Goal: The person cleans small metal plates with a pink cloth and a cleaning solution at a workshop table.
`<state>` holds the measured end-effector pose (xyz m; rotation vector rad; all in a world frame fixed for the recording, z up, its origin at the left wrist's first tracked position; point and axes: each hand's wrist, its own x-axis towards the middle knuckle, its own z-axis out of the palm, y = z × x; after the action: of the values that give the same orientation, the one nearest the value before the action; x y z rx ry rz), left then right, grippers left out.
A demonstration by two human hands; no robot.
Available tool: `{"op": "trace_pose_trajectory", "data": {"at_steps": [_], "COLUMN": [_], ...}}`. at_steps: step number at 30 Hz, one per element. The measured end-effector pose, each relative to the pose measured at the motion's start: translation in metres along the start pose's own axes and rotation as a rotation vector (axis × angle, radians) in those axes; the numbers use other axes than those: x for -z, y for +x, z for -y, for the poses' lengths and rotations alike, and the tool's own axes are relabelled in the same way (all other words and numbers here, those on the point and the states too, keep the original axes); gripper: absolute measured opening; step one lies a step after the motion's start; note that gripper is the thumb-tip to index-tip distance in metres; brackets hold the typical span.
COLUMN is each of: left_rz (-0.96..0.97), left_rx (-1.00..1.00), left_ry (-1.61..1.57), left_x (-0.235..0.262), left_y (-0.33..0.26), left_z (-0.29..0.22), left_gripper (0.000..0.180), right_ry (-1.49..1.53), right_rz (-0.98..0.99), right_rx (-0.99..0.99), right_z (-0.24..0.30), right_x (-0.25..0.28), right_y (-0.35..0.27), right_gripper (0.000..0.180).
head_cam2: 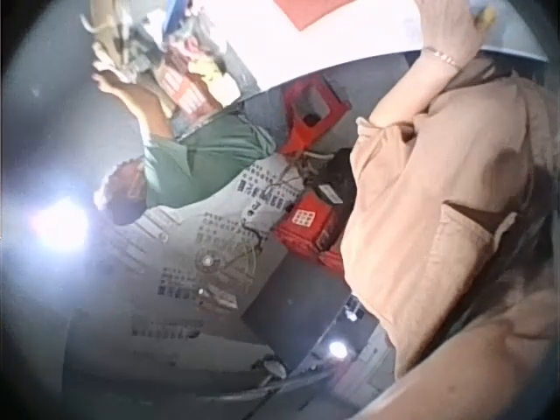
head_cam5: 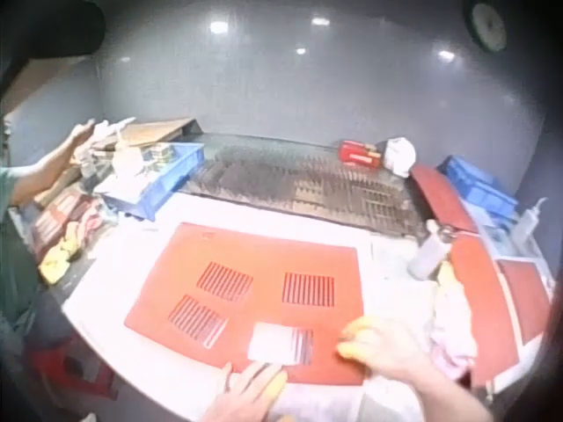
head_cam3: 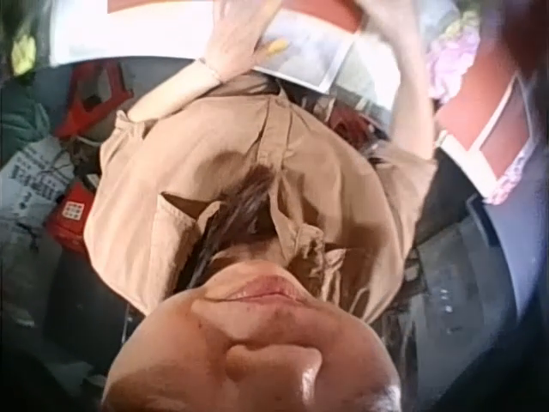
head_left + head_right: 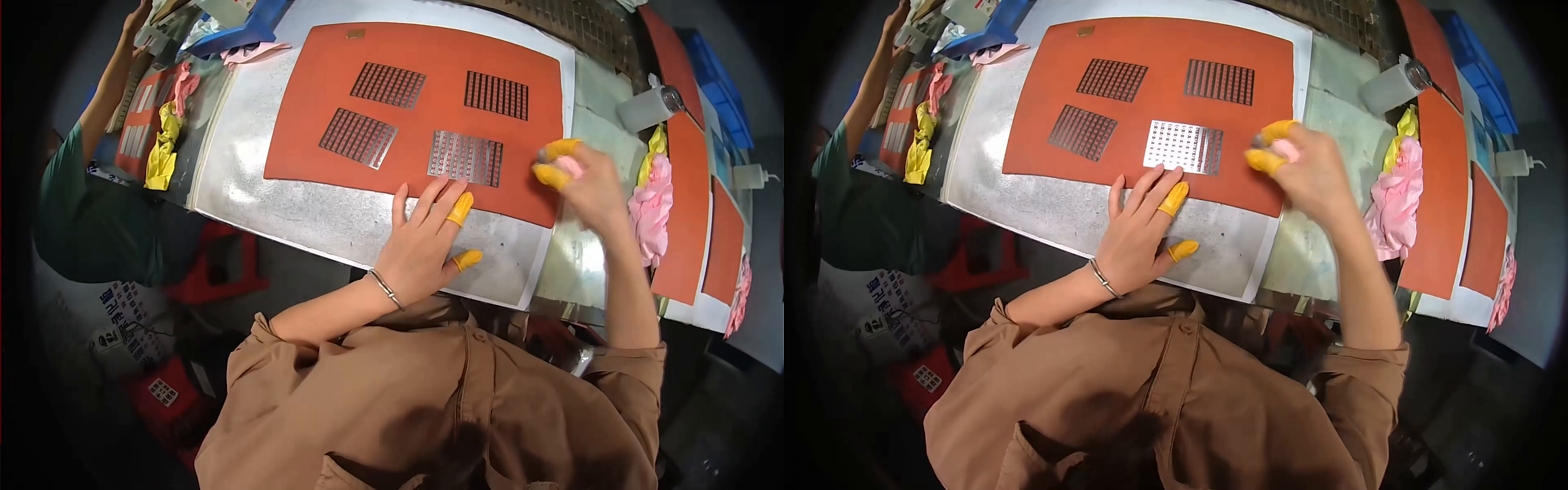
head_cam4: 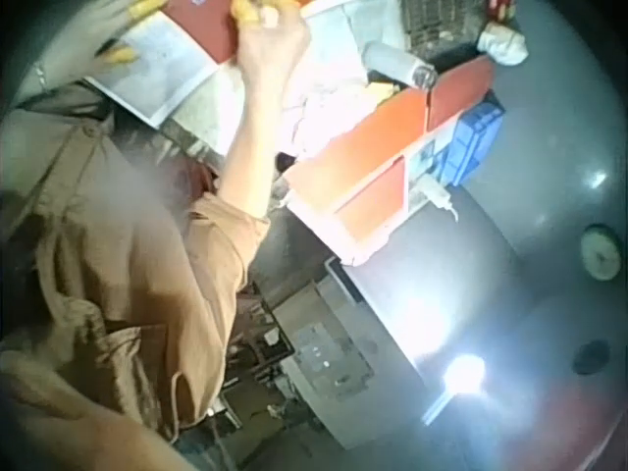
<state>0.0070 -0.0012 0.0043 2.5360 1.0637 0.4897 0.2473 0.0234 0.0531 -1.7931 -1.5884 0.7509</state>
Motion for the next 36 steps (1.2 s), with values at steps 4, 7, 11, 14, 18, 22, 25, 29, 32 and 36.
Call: {"op": "trace_pose_trajectory", "data": {"at_steps": [4, 7, 11, 14, 18, 22, 25, 29, 32, 36], "left_rz": [-0.001, -0.007, -0.014, -0.029, -0.028, -0.026, -0.025, -0.054, -0.057, -0.045], "left_rx": [0.006, 0.011, 0.016, 0.024, 0.007, -0.012, 0.027, -0.013, -0.006, -0.009], "left_ry": [-0.006, -0.009, -0.005, -0.007, 0.001, 0.033, -0.010, 0.027, 0.035, 0.053], "left_x": [-0.002, -0.001, -0.002, -0.001, -0.002, -0.001, -0.004, -0.002, -0.004, -0.004], "left_y": [0.003, 0.001, -0.002, -0.002, -0.001, 0.002, 0.000, 0.004, 0.002, 0.003], "left_z": [0.000, 0.000, 0.003, 0.002, 0.003, 0.004, 0.001, -0.002, 0.001, -0.002], "left_gripper": [0.063, 0.062, 0.060, 0.059, 0.060, 0.059, 0.059, 0.060, 0.061, 0.063], "right_ry": [0.064, -0.129, -0.291, -0.379, -0.381, -0.420, -0.463, -0.450, -0.438, -0.378], "right_rz": [-0.013, -0.109, -0.110, -0.110, -0.191, -0.241, -0.207, -0.220, -0.250, -0.203], "right_rx": [-0.057, 0.057, 0.095, 0.116, 0.232, 0.303, 0.331, 0.352, 0.391, 0.431], "right_z": [-0.005, -0.002, 0.007, 0.010, 0.002, -0.001, -0.005, -0.004, -0.010, -0.012], "right_x": [-0.058, -0.068, -0.072, -0.078, -0.081, -0.084, -0.087, -0.078, -0.085, -0.083], "right_y": [0.016, 0.030, 0.034, 0.027, 0.025, 0.034, 0.020, 0.034, 0.027, 0.028], "right_gripper": [0.021, 0.019, 0.016, 0.017, 0.011, 0.010, 0.013, 0.011, 0.011, 0.011]}}
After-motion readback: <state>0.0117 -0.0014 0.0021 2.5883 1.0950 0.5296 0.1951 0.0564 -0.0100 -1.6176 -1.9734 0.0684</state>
